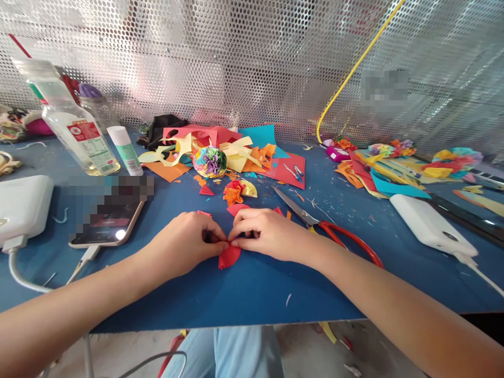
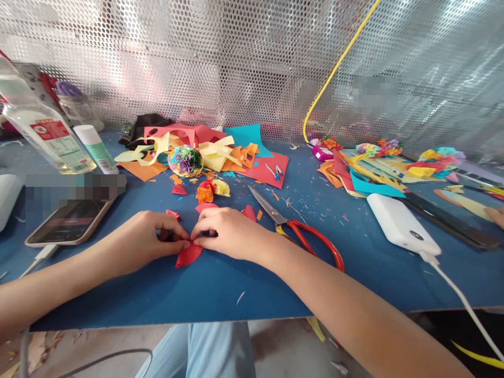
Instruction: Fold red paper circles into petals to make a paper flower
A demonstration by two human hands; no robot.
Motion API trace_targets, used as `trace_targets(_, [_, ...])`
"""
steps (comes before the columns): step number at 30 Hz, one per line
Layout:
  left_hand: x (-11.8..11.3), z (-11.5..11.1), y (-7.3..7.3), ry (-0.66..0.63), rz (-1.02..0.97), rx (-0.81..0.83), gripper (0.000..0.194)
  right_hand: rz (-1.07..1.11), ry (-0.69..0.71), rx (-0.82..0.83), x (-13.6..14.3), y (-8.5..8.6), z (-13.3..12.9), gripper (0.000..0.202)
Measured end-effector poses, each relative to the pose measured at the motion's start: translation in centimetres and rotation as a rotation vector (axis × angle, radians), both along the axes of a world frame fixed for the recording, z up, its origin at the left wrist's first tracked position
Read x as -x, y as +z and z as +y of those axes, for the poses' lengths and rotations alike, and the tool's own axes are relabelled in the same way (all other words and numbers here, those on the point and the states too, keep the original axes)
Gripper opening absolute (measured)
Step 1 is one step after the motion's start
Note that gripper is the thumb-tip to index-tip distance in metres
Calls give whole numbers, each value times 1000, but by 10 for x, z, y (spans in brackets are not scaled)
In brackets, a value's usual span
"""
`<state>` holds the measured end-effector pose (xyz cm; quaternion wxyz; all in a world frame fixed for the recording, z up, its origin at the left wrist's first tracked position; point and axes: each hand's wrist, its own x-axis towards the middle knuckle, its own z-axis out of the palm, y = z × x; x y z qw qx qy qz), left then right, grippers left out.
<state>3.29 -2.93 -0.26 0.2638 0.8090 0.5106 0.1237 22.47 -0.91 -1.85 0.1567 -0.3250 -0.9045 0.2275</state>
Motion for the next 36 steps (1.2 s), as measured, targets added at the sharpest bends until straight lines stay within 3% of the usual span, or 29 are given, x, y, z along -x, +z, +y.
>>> trace_targets(10, [0,3,-5,39,-20,40,13,-97,127,-197,-5,2,3,15])
trace_targets(19, [5,2,-5,-118,-14,-67,21,-255,189,-389,-8,4,-2,22])
trace_targets(23, [5,1,-2,-116,-10,-56,26,-241,172,-304,-12,8,-2,23])
trace_targets(30, [2,2,-3,-8,24,-7,16,-121,55,-125,-14,7,3,15])
trace_targets(36, [-2,1,-4,-56,-24,-25,16,-15,43,-10,-4,3,2,10])
